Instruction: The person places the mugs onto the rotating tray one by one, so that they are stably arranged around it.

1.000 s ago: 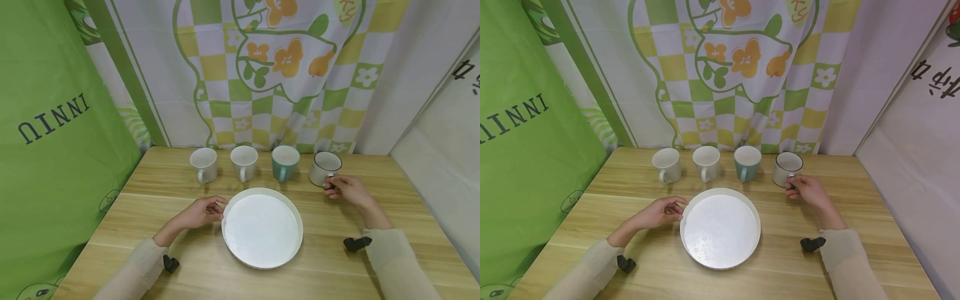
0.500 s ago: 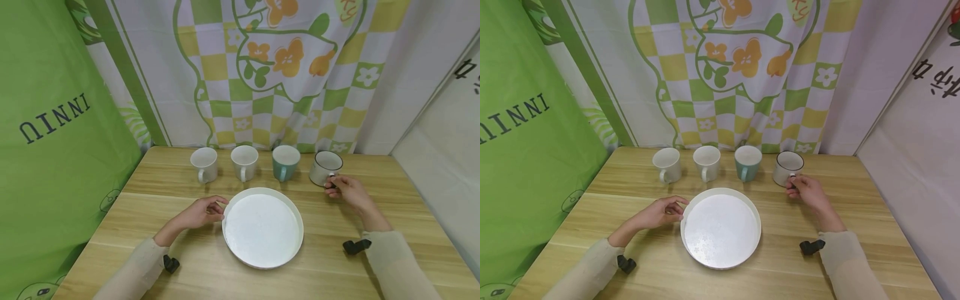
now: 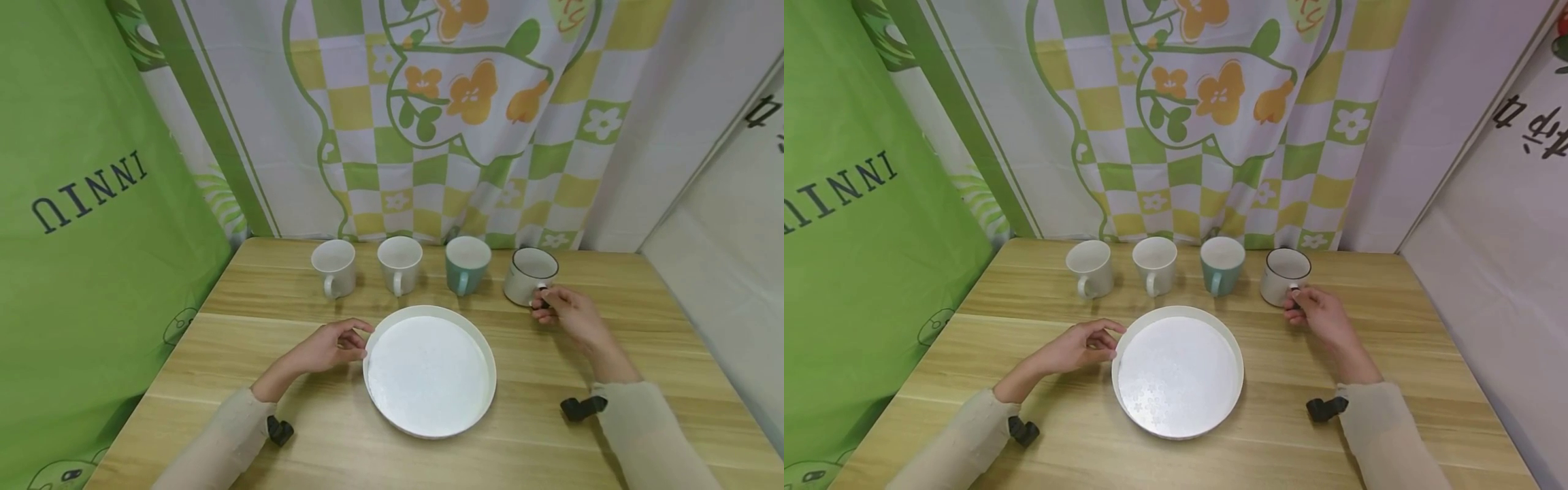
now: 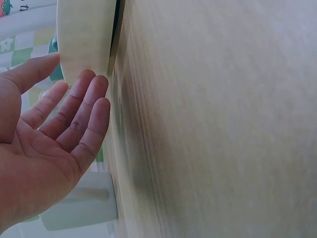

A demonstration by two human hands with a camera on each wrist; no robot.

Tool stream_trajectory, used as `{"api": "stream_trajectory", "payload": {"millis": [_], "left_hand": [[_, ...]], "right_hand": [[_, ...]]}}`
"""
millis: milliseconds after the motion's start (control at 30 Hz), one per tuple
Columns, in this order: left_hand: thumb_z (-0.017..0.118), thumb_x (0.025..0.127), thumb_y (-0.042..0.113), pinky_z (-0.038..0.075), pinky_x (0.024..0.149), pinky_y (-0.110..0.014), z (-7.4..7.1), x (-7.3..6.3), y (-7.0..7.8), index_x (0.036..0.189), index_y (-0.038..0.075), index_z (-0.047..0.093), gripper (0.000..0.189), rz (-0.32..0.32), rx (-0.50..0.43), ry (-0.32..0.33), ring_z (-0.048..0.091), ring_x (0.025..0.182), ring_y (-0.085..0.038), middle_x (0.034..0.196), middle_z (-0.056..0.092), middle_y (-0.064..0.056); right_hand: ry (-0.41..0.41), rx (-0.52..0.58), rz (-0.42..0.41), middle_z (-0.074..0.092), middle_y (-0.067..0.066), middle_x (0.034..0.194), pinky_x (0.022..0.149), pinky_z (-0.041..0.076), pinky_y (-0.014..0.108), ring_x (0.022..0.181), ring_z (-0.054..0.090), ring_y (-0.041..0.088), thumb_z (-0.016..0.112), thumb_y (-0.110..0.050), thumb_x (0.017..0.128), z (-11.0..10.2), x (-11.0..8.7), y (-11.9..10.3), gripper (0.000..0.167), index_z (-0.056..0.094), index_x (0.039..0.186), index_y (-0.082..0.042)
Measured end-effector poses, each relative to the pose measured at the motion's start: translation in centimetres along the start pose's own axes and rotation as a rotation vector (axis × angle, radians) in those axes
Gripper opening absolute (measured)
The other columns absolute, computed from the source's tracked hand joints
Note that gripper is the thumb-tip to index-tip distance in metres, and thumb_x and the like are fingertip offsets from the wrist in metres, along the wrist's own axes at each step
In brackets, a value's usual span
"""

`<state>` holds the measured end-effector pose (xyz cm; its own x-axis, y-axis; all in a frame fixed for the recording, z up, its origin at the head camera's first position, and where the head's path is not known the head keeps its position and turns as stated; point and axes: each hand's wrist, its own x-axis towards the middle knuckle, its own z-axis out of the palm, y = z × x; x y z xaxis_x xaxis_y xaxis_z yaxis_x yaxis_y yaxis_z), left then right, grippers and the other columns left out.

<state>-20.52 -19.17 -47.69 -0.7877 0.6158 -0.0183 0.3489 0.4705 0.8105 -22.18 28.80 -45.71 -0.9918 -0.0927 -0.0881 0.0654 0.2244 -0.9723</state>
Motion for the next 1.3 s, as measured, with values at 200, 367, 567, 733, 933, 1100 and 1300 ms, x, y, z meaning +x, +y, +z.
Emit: {"api": "stream_trajectory", "payload": {"millis": [200,367,567,733,933,1100,1300], "left_hand": [[0.07,0.094,0.015,0.056,0.088,-0.026,0.0,0.0,-0.1,0.132,0.003,0.057,0.041,0.006,0.003,-0.003,0.069,0.095,-0.014,0.102,0.072,-0.01],[0.07,0.094,0.015,0.056,0.087,-0.026,0.0,-0.1,-0.2,0.132,0.003,0.057,0.042,0.007,0.004,-0.002,0.069,0.095,-0.014,0.102,0.072,-0.009],[0.07,0.094,0.015,0.055,0.088,-0.026,0.0,-0.1,-0.2,0.132,0.003,0.057,0.042,0.004,-0.014,-0.001,0.069,0.096,-0.017,0.103,0.072,-0.011],[0.069,0.095,0.015,0.055,0.089,-0.026,0.0,-0.1,-0.3,0.133,0.004,0.057,0.042,0.0,-0.009,-0.005,0.069,0.096,-0.014,0.103,0.072,-0.009],[0.069,0.095,0.016,0.055,0.09,-0.026,0.1,0.0,-0.1,0.135,0.006,0.056,0.043,-0.021,-0.005,-0.012,0.068,0.097,-0.012,0.104,0.072,-0.007],[0.069,0.095,0.016,0.055,0.09,-0.026,0.0,-0.1,0.0,0.135,0.005,0.055,0.043,-0.014,-0.004,-0.016,0.068,0.097,-0.012,0.104,0.072,-0.007],[0.067,0.096,0.018,0.055,0.089,-0.026,-0.1,-0.3,0.3,0.136,0.004,0.054,0.044,0.002,0.0,-0.021,0.068,0.098,-0.015,0.105,0.071,-0.01]], "right_hand": [[0.004,0.013,-0.004,0.064,-0.008,0.098,0.075,0.058,0.02,0.085,0.068,0.004,0.039,-0.023,0.109,0.2,-0.5,-0.2,0.046,0.043,0.129,0.018],[0.006,0.015,-0.017,0.064,-0.009,0.096,0.074,0.058,0.02,0.084,0.068,0.004,0.041,-0.024,0.109,0.3,-0.7,-0.3,0.048,0.042,0.131,0.019],[0.001,0.015,-0.025,0.065,-0.009,0.097,0.074,0.058,0.022,0.084,0.068,0.006,0.043,-0.027,0.108,0.4,-1.2,-0.5,0.05,0.044,0.131,0.018],[0.006,0.029,-0.032,0.066,-0.009,0.096,0.074,0.058,0.022,0.084,0.068,0.006,0.045,-0.028,0.107,0.6,-1.6,-0.8,0.049,0.046,0.129,0.017],[0.001,0.062,-0.05,0.067,-0.009,0.095,0.072,0.057,0.021,0.082,0.068,0.006,0.047,-0.028,0.107,1.0,-2.2,-1.3,0.045,0.049,0.123,0.015],[-0.016,0.098,-0.075,0.068,-0.008,0.095,0.071,0.057,0.021,0.081,0.068,0.006,0.049,-0.027,0.106,1.2,-2.7,-1.8,0.039,0.054,0.116,0.011],[-0.03,0.092,-0.076,0.068,-0.008,0.095,0.07,0.056,0.02,0.08,0.068,0.006,0.05,-0.028,0.106,1.4,-3.2,-2.3,0.035,0.057,0.113,0.006]]}}
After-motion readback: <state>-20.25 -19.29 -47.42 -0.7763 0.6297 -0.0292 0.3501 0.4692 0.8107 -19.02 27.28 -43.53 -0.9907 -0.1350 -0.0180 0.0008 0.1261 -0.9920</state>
